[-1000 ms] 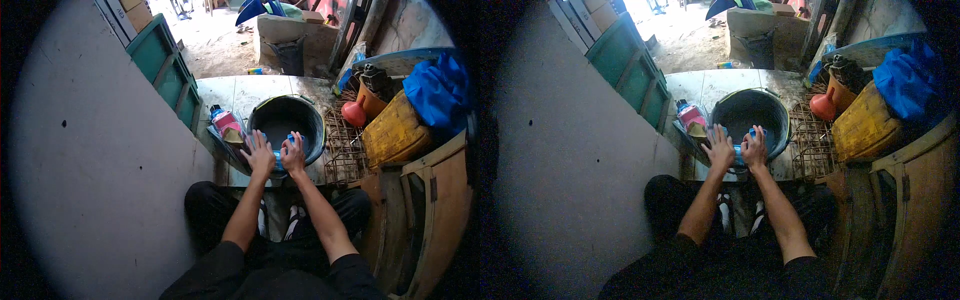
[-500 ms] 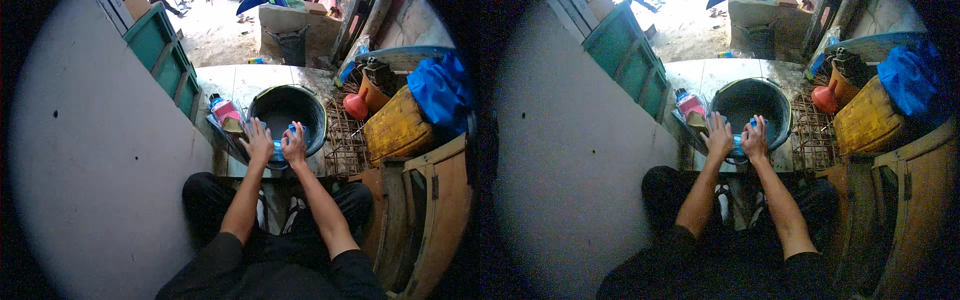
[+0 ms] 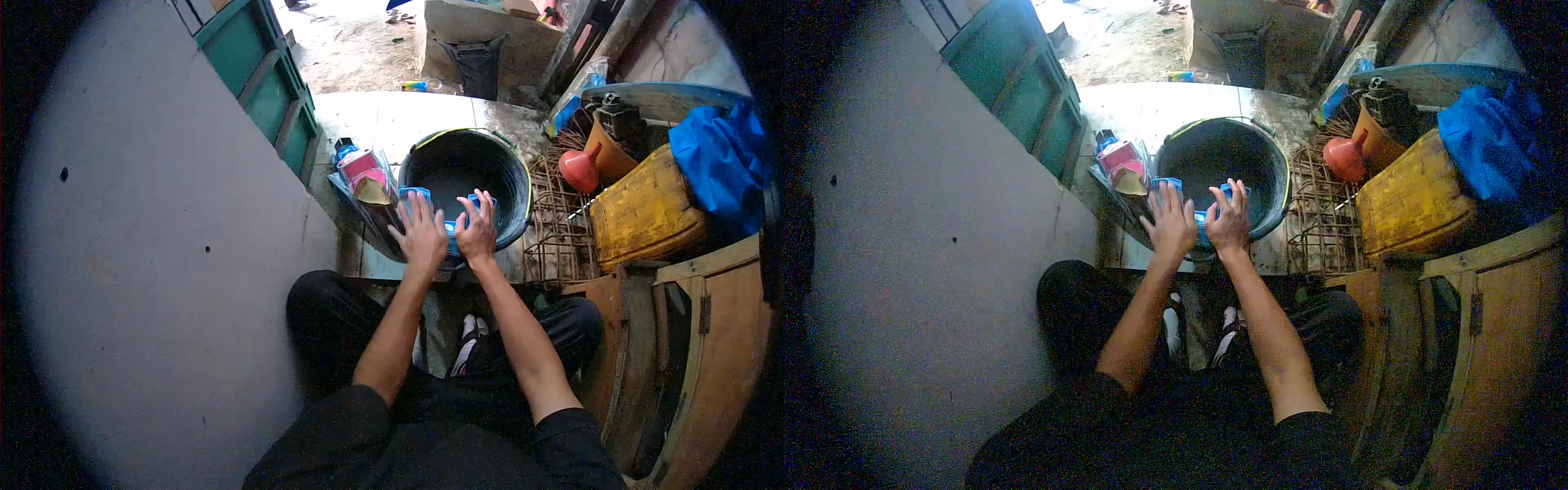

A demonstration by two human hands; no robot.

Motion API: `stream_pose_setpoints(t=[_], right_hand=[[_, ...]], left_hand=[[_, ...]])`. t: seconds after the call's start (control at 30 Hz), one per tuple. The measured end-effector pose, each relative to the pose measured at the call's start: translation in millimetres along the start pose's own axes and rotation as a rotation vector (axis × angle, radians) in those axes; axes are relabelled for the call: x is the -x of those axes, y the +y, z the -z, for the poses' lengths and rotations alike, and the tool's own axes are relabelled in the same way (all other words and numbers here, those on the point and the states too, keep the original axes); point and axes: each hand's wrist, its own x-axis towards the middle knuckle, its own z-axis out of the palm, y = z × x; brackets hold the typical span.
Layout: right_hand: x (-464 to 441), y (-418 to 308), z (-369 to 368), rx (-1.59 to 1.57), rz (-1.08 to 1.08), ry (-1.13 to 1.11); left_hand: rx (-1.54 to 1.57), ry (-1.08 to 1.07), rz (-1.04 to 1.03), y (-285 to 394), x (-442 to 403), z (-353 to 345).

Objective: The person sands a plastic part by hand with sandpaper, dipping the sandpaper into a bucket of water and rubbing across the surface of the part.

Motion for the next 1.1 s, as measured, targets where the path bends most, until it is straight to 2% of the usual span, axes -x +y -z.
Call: stream_pose_setpoints(t=[0.13, 0.2, 0.37, 0.63, 0.73, 0.83, 0.97, 1.1], right_hand=[[-1.1, 1.0, -1.7, -0.018, -0.038, -0.006], [-0.6, 0.8, -1.2, -0.018, -0.048, -0.002], [0.2, -1.9, 0.8, 0.01, -0.039, 0.008], [-1.3, -4.6, 4.2, -0.006, -0.047, -0.015], [-2.4, -3.4, 2.8, 0.0, -0.031, 0.009], [-0.7, -3.7, 3.2, 0.014, 0.001, 0.029], [0.2, -6.0, 5.5, 0.015, 0.008, 0.037], [1.5, -5.3, 4.1, 0.002, -0.03, 0.01]], left_hand=[[-0.008, 0.026, -0.002, -1.9, -35.4, -3.9], [-0.029, 0.07, -0.066, -2.1, -15.7, -9.9], [-0.033, -0.041, -0.07, 1.1, 49.1, -9.9], [0.004, 0.01, -0.072, -0.5, -32.7, -4.3], [-0.011, 0.073, -0.176, -7.7, -0.7, -9.4], [0.029, -0.02, -0.177, -14.8, 61.0, -0.7], [-0.014, -0.131, -0.143, -17.6, 70.4, -0.8], [-0.046, -0.006, -0.146, -6.7, 4.4, -3.2]])
